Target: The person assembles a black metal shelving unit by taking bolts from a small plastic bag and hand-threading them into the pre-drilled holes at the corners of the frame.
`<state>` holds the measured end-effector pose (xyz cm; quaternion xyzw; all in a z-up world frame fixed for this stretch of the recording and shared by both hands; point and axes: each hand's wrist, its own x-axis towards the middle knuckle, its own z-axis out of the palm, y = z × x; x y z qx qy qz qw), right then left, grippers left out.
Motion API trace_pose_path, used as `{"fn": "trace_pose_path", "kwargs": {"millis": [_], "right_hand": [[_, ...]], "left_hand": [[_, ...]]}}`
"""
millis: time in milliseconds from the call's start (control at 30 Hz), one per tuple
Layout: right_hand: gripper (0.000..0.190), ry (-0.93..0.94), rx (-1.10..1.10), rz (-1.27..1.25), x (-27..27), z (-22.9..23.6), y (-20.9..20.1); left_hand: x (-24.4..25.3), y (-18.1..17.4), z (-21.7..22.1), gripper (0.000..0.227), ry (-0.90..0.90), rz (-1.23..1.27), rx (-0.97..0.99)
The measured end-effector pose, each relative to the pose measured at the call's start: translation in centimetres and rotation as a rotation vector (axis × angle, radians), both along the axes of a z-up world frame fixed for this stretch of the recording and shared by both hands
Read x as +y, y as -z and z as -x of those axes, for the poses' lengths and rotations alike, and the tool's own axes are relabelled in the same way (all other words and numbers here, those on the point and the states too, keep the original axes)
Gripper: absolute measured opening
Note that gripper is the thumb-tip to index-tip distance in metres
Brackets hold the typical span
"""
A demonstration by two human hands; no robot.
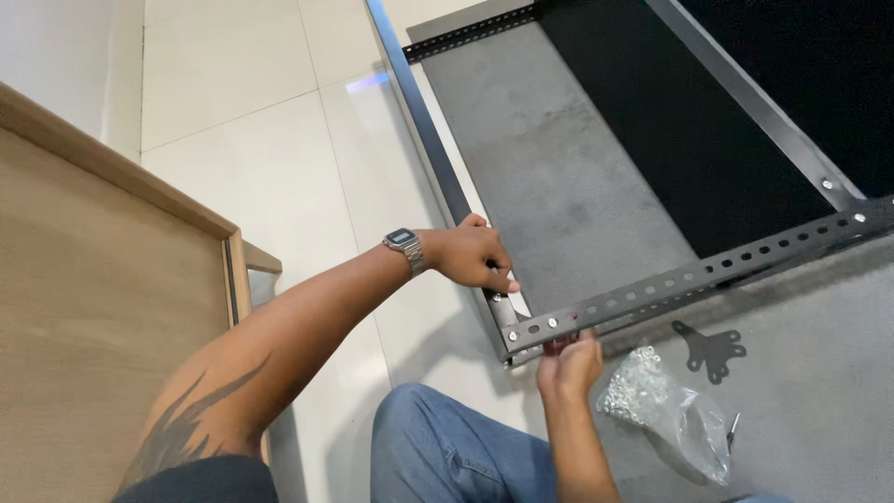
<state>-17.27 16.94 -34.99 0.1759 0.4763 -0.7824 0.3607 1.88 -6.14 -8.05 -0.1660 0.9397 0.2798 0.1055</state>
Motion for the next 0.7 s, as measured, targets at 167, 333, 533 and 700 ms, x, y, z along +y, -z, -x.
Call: {"fn": "trace_pose_path", "kwargs": {"millis": [167,333,533,700], "right_hand": [[0.03,0.044,-0.211,-0.005,-2.7,-6.3,-14.9],[0.018,0.103,-0.207,0.177,-3.1,-6.6,-13.8],[0.017,-0.143,-0.155,0.529,-3.2,-6.7,-14.8],[0.018,-0.195,-0.15,0.556,-2.5,-6.1,-14.5]], "left_hand": [[-0.3,-2.0,-1.1,0.043,0.095,-0.08,0.012],[-0.1,-2.8,-1.4,0.042,0.125,-0.155,0.02],[-0.6,-3.9,-1.6,0.037,0.159,-0.132,0.023],[-0.5,-3.3,-1.4,0.035,0.215,-0.083,0.024]]}}
